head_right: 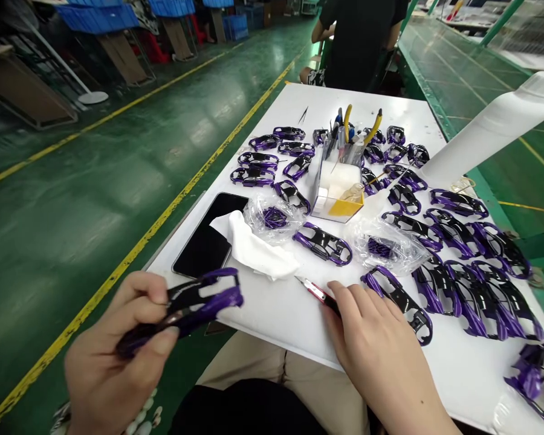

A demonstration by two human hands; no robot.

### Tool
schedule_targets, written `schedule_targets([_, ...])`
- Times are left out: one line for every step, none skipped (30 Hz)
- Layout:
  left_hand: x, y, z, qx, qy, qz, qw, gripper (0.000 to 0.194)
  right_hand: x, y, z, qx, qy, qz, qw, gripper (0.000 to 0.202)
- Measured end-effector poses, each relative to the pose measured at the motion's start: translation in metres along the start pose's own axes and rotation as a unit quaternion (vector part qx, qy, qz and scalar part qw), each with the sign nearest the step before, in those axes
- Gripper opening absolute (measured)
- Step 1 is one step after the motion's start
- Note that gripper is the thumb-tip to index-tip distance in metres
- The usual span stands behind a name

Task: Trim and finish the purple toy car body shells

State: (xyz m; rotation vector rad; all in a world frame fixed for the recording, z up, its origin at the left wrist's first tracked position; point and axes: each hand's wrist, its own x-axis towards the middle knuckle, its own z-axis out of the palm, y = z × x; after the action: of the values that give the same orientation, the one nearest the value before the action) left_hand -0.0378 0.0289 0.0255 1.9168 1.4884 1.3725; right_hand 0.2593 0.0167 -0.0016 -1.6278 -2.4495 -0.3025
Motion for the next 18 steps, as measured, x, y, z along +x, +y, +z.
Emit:
schedule_targets([0.002,0.008,0.004,-0.017,-0.02,0.011,1.0,0.014,-0.002,0.0,0.0,-0.006,0.001,0.019,1.0,0.035])
schedule_targets([0.004,0.015,0.009,-0.041,-0.038,0.013,0.998,0.014,-0.005,-0.001,0.0,-0.009,-0.002,0.043,0.999,0.038])
schedule_targets([0.005,0.021,0.013,-0.061,-0.052,0.013,0.997,0.014,-0.008,-0.002,0.001,-0.008,-0.007,0.066,0.998,0.04])
schedule_targets([0.006,0.025,0.017,-0.079,-0.059,0.008,0.995,0.013,-0.011,-0.003,0.001,0.001,-0.013,0.084,0.996,0.041])
schedule_targets([0.006,0.029,0.02,-0.092,-0.063,0.004,0.994,0.013,-0.014,-0.004,0.003,0.014,-0.015,0.1,0.995,0.041])
schedule_targets([0.007,0.032,0.023,-0.101,-0.067,0.002,0.993,0.013,-0.016,-0.005,0.004,0.027,-0.013,0.113,0.993,0.04])
schedule_targets([0.007,0.034,0.025,-0.105,-0.073,0.003,0.992,0.013,-0.019,-0.007,0.006,0.037,-0.006,0.123,0.992,0.039])
schedule_targets([0.008,0.036,0.026,-0.108,-0.079,0.006,0.991,0.013,-0.021,-0.009,0.008,0.046,0.006,0.131,0.99,0.038])
schedule_targets([0.008,0.038,0.027,-0.11,-0.082,0.007,0.991,0.013,-0.022,-0.011,0.01,0.053,0.018,0.138,0.989,0.038])
schedule_targets([0.008,0.04,0.027,-0.112,-0.084,0.005,0.99,0.013,-0.024,-0.014,0.012,0.058,0.03,0.146,0.987,0.039])
schedule_targets([0.007,0.041,0.028,-0.115,-0.085,0.001,0.99,0.013,-0.025,-0.015,0.014,0.062,0.039,0.154,0.985,0.04])
schedule_targets([0.007,0.043,0.028,-0.118,-0.081,-0.005,0.99,0.013,-0.027,-0.017,0.015,0.069,0.047,0.164,0.983,0.04])
schedule_targets([0.006,0.044,0.028,-0.12,-0.077,-0.008,0.99,0.012,-0.029,-0.018,0.016,0.078,0.052,0.174,0.98,0.04])
schedule_targets([0.005,0.045,0.029,-0.121,-0.073,-0.01,0.99,0.012,-0.03,-0.02,0.016,0.087,0.057,0.184,0.977,0.039])
schedule_targets([0.003,0.046,0.029,-0.121,-0.07,-0.007,0.99,0.012,-0.032,-0.02,0.016,0.097,0.063,0.193,0.974,0.038])
schedule_targets([0.002,0.047,0.03,-0.119,-0.067,-0.002,0.991,0.012,-0.034,-0.021,0.015,0.107,0.071,0.201,0.971,0.036])
schedule_targets([0.001,0.048,0.031,-0.118,-0.063,0.004,0.991,0.011,-0.035,-0.021,0.014,0.116,0.08,0.209,0.968,0.034])
schedule_targets([0.001,0.048,0.031,-0.117,-0.061,0.009,0.991,0.011,-0.036,-0.021,0.013,0.123,0.088,0.216,0.965,0.033])
